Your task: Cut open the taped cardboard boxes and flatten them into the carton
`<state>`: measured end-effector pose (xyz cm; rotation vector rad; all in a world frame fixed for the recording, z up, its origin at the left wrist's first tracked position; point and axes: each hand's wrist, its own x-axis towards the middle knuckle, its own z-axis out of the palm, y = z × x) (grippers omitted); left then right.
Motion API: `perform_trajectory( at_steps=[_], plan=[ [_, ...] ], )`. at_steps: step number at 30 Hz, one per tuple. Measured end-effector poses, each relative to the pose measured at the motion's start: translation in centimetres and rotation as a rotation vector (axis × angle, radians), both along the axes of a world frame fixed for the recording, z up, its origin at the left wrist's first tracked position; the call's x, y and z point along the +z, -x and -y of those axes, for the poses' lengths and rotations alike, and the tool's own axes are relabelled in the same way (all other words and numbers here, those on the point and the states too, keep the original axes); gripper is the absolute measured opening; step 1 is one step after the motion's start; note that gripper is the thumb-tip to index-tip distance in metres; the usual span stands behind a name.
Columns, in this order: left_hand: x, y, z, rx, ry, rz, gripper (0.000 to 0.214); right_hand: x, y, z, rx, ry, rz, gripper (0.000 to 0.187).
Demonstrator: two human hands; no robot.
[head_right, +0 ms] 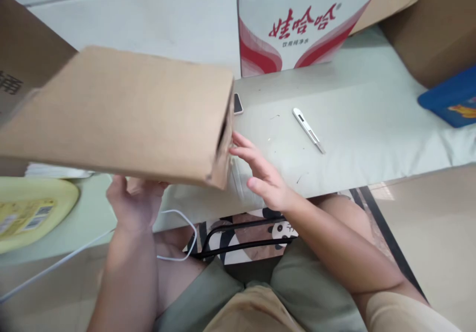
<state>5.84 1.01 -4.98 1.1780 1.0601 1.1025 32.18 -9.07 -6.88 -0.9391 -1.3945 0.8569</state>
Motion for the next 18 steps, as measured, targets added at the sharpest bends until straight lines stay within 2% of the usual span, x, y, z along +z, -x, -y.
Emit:
perform_trajectory(
  at_steps=[3,5,8,13,16,18],
  plan=[
    [0.2,-0.8,0.9,-0.181,0.091,0.041,0.072,-0.3,-0.9,0.1,-0.027,-0.109,-0.057,0.061],
    [0.3,-1.2,1.3,-0.219,0.088,0.067,0.074,0.3,-1.4,0.3,-0.069,-0.16,-0.021,0.057],
    [0.4,-1.7,1.8,-0.262,0.139,0.06,0.082,1.7,-1.8,0.7,-0.102,-0.203,0.126,0.045],
    [0.3,-2.7,2.2,-0.419,0.356,0.03,0.092,3.2,-1.9,0.9,-0.104,-0.338,0.417,0.05],
    [-0.1,-2.7,2.2,-0.544,0.362,-0.103,0.092,3.4,-2.0,1.0,-0.122,-0.35,0.45,0.036],
    [-0.4,-2.4,1.9,-0.578,0.248,-0.315,0.08,3.4,-2.1,1.0,-0.18,-0.32,0.437,0.026]
  ],
)
